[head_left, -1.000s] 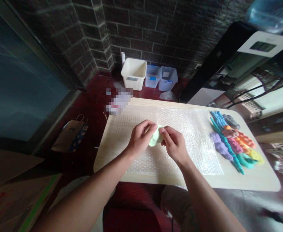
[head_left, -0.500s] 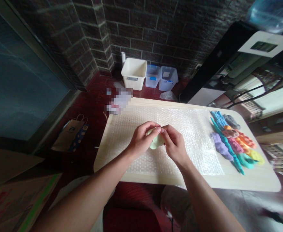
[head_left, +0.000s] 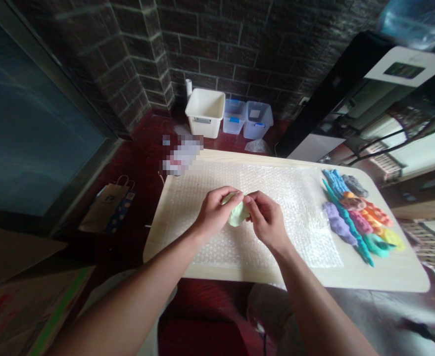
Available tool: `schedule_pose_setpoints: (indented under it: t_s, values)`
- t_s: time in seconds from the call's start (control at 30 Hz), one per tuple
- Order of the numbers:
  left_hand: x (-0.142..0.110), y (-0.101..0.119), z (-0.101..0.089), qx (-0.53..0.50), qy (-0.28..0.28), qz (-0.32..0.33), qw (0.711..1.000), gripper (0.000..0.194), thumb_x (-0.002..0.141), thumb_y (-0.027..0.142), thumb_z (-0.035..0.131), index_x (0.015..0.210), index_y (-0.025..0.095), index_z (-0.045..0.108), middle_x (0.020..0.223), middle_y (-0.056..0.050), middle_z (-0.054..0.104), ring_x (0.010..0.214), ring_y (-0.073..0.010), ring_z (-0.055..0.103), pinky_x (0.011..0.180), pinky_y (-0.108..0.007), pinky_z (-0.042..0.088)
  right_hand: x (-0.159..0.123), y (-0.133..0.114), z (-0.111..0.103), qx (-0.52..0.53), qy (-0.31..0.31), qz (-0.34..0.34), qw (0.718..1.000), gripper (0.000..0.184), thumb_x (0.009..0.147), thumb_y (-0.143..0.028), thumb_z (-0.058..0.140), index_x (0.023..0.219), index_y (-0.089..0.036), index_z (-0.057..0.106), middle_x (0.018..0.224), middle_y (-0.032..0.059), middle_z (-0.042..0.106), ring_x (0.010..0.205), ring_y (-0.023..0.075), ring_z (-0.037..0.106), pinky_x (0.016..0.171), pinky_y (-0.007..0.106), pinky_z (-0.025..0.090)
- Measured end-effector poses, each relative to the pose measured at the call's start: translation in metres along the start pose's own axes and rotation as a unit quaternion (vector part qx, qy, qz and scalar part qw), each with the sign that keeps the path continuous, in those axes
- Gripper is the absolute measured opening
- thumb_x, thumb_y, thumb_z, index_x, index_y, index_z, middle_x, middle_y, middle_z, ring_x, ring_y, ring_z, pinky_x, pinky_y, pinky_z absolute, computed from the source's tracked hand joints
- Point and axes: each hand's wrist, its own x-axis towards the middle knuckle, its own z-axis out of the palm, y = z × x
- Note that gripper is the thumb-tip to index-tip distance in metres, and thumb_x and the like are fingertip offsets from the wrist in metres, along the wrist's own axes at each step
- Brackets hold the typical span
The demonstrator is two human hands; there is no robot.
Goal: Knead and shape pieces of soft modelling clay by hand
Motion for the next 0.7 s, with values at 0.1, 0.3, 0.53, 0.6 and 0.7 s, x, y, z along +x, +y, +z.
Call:
schedule_pose_setpoints:
  t_s: [0.1,0.3,0.53,0.6,0.7]
  values:
    - [0.0005,-0.0019,-0.0004,0.008,0.001,0.003,1.000,0.027,0.091,0.042,0.075,0.090,0.015,0.076,0.084,-0.005,0.073,0.076,-0.0172,0.064,0.068,-0.027,0.049,0.0014,0.0017,0.0020,0.050,0.000,0.021,0.999,0.037,0.101,-0.054,0.064,0.084,-0.021,0.066,0.068,-0.0014,0.061,0.058,0.0123,0.057,0.054,0.025,0.048]
    - [0.0012,-0.0041,-0.0029,0.028,0.035,0.021,0.999,0.025,0.092,0.041,0.075,0.093,0.017,0.078,0.089,-0.005,0.074,0.080,-0.0164,0.063,0.068,-0.026,0.047,0.0026,0.0023,0.0026,0.070,0.001,0.013,0.997,0.027,0.095,-0.047,0.075,0.090,-0.020,0.069,0.075,-0.0009,0.064,0.061,0.0113,0.055,0.056,0.026,0.046]
    - [0.0012,0.0003,-0.0002,-0.017,0.014,-0.002,1.000,0.022,0.089,0.037,0.076,0.088,0.015,0.076,0.084,-0.005,0.073,0.077,-0.0163,0.063,0.069,-0.026,0.047,0.0025,0.0001,0.0014,0.067,0.019,0.003,0.998,0.029,0.094,-0.047,0.076,0.086,-0.019,0.071,0.069,-0.0015,0.061,0.057,0.0107,0.049,0.053,0.026,0.039]
    - [0.0014,-0.0003,-0.0004,-0.021,0.017,0.001,1.000,0.023,0.088,0.038,0.077,0.090,0.015,0.076,0.085,-0.005,0.074,0.077,-0.0164,0.064,0.069,-0.027,0.048,0.0033,0.0001,0.0022,0.082,0.021,0.014,0.996,0.030,0.093,-0.049,0.077,0.086,-0.020,0.071,0.068,-0.0014,0.062,0.057,0.0108,0.050,0.053,0.026,0.040]
    - [0.0015,-0.0029,-0.0014,-0.012,0.017,0.015,1.000,0.023,0.088,0.038,0.078,0.091,0.015,0.079,0.091,-0.008,0.078,0.083,-0.0183,0.068,0.075,-0.028,0.051,0.0041,0.0027,0.0026,0.088,0.029,0.016,0.996,0.030,0.091,-0.050,0.079,0.088,-0.020,0.074,0.075,0.0009,0.067,0.064,0.0129,0.056,0.059,0.027,0.045]
